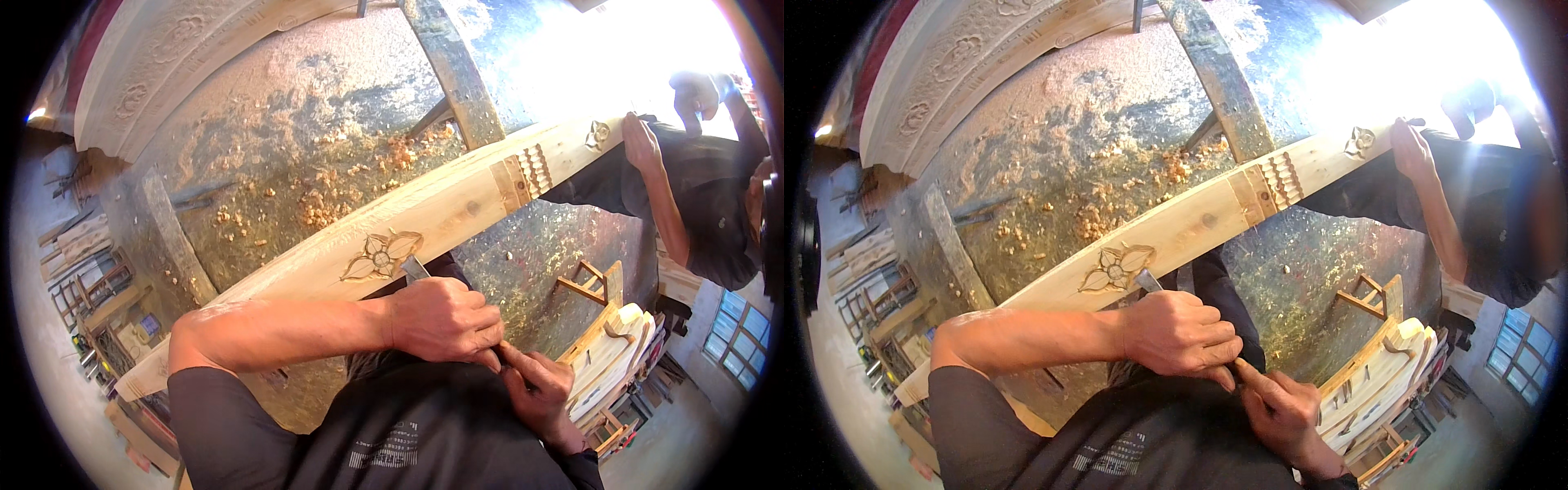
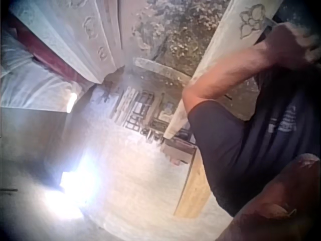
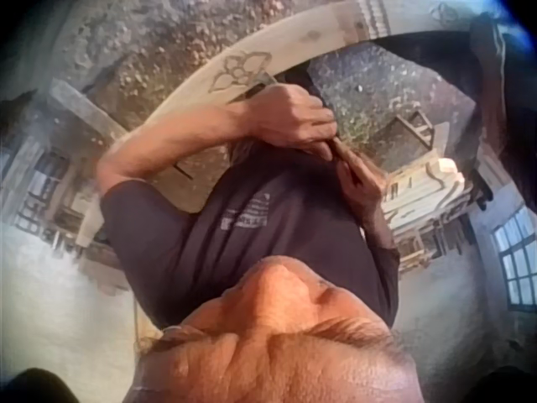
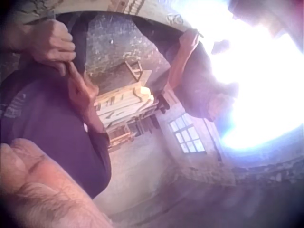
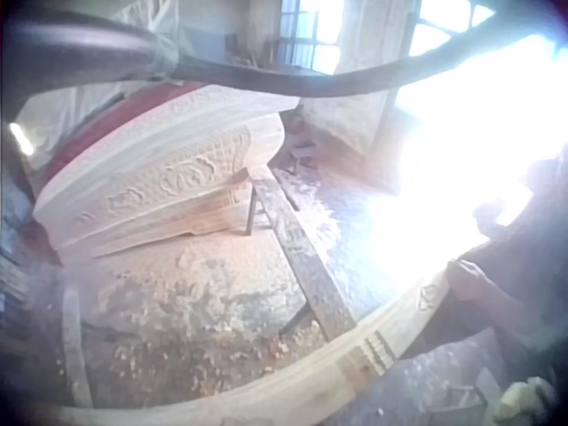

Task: The person carves a decorative floral pattern into a long wooden board using a chisel and a wooden mallet, then selects a different chisel from a collection on a workbench and continues refining the details of the carving.

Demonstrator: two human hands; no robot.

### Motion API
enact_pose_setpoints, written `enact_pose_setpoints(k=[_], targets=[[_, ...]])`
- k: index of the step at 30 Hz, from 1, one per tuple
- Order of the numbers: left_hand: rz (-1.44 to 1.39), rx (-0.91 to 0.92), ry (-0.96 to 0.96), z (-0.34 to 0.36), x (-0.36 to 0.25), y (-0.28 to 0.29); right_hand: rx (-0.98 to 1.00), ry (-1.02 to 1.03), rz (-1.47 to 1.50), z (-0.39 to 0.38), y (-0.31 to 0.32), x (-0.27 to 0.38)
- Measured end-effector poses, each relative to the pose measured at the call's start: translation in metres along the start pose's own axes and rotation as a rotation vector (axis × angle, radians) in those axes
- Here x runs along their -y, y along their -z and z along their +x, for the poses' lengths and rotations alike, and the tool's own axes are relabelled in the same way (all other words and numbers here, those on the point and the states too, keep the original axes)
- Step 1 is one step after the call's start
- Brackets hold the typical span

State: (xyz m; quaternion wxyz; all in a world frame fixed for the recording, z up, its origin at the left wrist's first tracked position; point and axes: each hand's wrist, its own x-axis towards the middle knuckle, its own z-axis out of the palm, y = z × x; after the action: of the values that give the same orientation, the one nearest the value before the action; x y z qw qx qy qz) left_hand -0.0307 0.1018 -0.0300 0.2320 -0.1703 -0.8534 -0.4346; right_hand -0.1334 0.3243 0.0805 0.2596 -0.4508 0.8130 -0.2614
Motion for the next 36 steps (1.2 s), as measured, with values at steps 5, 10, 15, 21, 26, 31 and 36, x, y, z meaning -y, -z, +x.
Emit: enact_pose_setpoints(k=[5,10,15,21,26,31,36], targets=[[0.011,0.034,0.004,-0.002,-0.001,0.001,-0.042,-0.029,0.002,-0.005,-0.013,0.006],[0.04,-0.012,-0.135,-0.001,0.0,0.006,-0.071,-0.014,0.02,-0.016,-0.017,0.005],[0.045,0.033,-0.179,-0.005,-0.003,0.004,-0.052,-0.009,0.029,-0.024,-0.015,0.005],[0.017,0.073,-0.153,-0.006,-0.003,0.005,-0.036,-0.048,0.034,-0.023,-0.014,0.01],[-0.016,0.05,-0.153,-0.005,-0.001,0.003,-0.025,-0.06,0.027,-0.022,-0.013,0.012],[-0.005,0.072,-0.148,-0.005,-0.002,0.005,-0.039,-0.062,0.024,-0.024,-0.015,0.012],[-0.018,0.051,-0.137,-0.006,-0.002,0.003,-0.02,-0.067,-0.015,-0.022,-0.014,0.015]])
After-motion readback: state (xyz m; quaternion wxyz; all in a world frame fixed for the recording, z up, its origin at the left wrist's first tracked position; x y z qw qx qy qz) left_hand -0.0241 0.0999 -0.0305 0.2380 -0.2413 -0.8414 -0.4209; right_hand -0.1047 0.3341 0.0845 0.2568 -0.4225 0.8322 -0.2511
